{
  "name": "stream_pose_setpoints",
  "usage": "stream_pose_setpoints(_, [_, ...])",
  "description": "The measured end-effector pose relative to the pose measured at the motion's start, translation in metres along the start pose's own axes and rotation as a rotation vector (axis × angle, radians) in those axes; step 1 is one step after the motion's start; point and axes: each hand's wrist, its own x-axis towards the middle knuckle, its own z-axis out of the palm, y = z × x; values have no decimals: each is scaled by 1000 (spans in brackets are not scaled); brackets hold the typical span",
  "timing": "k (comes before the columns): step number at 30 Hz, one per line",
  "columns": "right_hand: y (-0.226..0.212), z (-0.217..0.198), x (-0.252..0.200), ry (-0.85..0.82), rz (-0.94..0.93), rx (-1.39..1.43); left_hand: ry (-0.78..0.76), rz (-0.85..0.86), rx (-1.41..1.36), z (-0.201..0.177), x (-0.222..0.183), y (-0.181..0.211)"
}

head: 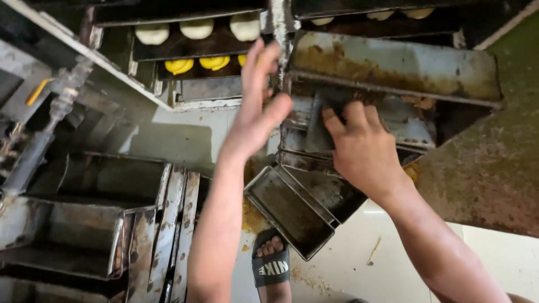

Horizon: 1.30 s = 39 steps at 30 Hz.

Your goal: Cleaning residue from metal bread baking pans using a scraper and a cloth in a bakery.

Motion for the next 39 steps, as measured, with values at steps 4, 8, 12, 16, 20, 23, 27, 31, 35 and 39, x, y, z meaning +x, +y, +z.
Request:
stream_pose_setpoints(4, [15, 4, -1, 143, -213, -210, -235, 61, -513, 13, 47, -37])
stream_pose_setpoints(8, [27, 3, -3, 49, -121, 61, -104, 68, -463, 34, 56, -34])
stream_pose_setpoints(12, [17, 6, 2, 251, -64, 482, 246, 42, -427, 56, 53, -41])
stream_pose_setpoints(16, [-11, 12, 8, 206, -182, 648, 606, -256, -746, 41, 39, -59])
stream_pose_setpoints(20, [-44, 20, 27, 105, -273, 322, 500, -67, -766, 16, 12, -74])
stream_pose_setpoints(23, [-58, 31, 27, 71, -250, 273, 436, -25, -748, 14, -14, -53])
stream_pose_setpoints(27, [-72, 32, 23, 244, -357, 232, 420, 59, -852, 6, -17, -81])
stream_pose_setpoints(31, [-80, 29, 34, 373, -413, 421, 337, 53, -715, 1, -14, -43])
stream_pose_setpoints(35, [-91, 27, 40, 475, -384, 749, 436, 142, -984, 19, -20, -50])
stream_pose_setpoints(39, [-91, 27, 40, 535, -417, 641, 356, 152, -1179, 15, -21, -81])
